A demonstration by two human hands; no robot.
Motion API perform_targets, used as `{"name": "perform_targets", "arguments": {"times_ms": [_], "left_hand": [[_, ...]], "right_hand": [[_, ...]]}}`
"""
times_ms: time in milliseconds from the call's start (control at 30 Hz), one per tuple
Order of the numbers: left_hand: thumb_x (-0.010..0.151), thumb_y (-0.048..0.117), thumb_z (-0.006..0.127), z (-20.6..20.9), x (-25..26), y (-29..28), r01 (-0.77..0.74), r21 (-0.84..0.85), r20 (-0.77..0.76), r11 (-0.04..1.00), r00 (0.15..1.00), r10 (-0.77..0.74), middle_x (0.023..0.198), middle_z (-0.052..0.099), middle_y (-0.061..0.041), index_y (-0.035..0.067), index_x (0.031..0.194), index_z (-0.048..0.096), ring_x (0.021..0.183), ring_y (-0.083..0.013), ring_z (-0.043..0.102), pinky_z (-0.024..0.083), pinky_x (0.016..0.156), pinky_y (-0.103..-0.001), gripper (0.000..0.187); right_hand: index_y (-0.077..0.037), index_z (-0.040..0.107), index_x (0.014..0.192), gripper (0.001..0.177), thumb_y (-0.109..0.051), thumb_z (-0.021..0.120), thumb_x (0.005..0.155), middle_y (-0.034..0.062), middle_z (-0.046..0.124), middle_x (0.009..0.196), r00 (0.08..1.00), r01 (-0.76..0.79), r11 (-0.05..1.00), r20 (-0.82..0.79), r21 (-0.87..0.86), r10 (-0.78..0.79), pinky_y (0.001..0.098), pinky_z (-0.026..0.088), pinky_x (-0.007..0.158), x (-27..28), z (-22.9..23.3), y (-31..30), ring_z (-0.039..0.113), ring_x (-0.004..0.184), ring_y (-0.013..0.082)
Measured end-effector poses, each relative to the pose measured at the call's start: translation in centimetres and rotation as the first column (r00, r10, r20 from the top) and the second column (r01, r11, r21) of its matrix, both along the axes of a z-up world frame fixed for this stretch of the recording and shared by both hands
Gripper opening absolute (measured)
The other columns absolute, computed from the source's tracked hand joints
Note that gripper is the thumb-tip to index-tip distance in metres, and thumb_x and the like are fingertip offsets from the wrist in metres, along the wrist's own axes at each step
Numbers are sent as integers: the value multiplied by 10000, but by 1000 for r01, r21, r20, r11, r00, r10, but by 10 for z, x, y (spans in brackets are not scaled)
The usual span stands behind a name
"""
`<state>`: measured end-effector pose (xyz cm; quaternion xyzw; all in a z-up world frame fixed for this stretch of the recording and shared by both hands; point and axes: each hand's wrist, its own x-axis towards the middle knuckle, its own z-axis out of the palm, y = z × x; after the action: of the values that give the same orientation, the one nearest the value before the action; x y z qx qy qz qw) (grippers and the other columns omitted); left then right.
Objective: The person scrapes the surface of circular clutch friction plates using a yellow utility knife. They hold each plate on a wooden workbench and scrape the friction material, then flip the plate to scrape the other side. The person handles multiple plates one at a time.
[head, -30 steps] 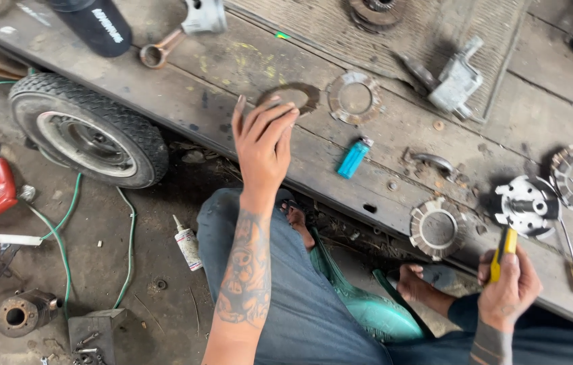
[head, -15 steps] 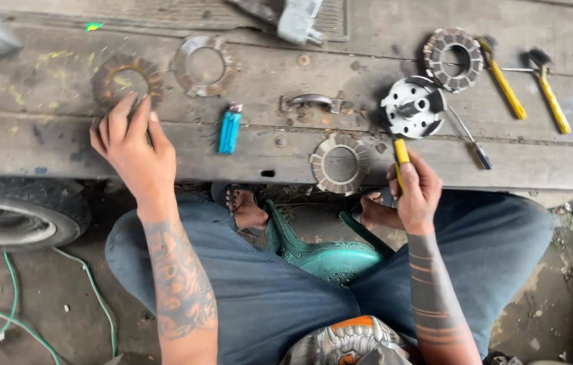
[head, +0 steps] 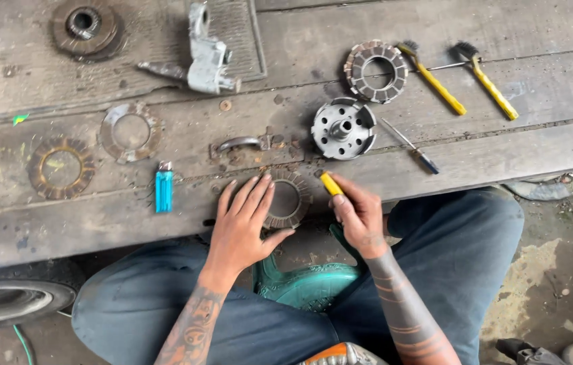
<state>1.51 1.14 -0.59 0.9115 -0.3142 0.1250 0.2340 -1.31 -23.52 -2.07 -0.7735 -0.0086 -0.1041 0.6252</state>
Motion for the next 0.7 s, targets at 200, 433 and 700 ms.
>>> {"name": "perform_targets", "arguments": {"times_ms": [200, 433, 700], "left_hand": [[728, 547, 851, -11, 3, -4, 17, -45, 55, 999, 998, -14, 1372, 637, -137, 69, 1328, 678, 1308, -344, 580, 397, 1165, -581, 786], [718, 684, 776, -3, 10, -19, -29, -8, 50, 1000, 998, 29, 1383, 618, -143, 107, 1386, 660, 1330, -363, 572, 384, 1172, -582, 890], [881, 588, 729, -26, -1, -8, 31, -156, 149, 987, 989, -8, 1200, 669, -94, 100, 1222, 714, 1192, -313, 642, 488, 1100, -518, 596]], "right_hand": [[-37, 733, 1286, 405, -261, 631, 963, 176, 786, 1095, 999, -44, 997, 21, -71, 46, 438, 598, 757, 10, 18, -5, 779, 868, 363], [-78, 736, 1301, 395, -263, 631, 968, 166, 785, 1063, 998, -53, 998, -28, -27, 52, 441, 594, 774, 11, 25, -8, 764, 894, 395], [6, 710, 1279, 389, -246, 603, 1002, 210, 770, 1078, 996, -84, 992, 36, -98, 88, 484, 577, 757, 12, 23, -9, 744, 865, 440]]}}
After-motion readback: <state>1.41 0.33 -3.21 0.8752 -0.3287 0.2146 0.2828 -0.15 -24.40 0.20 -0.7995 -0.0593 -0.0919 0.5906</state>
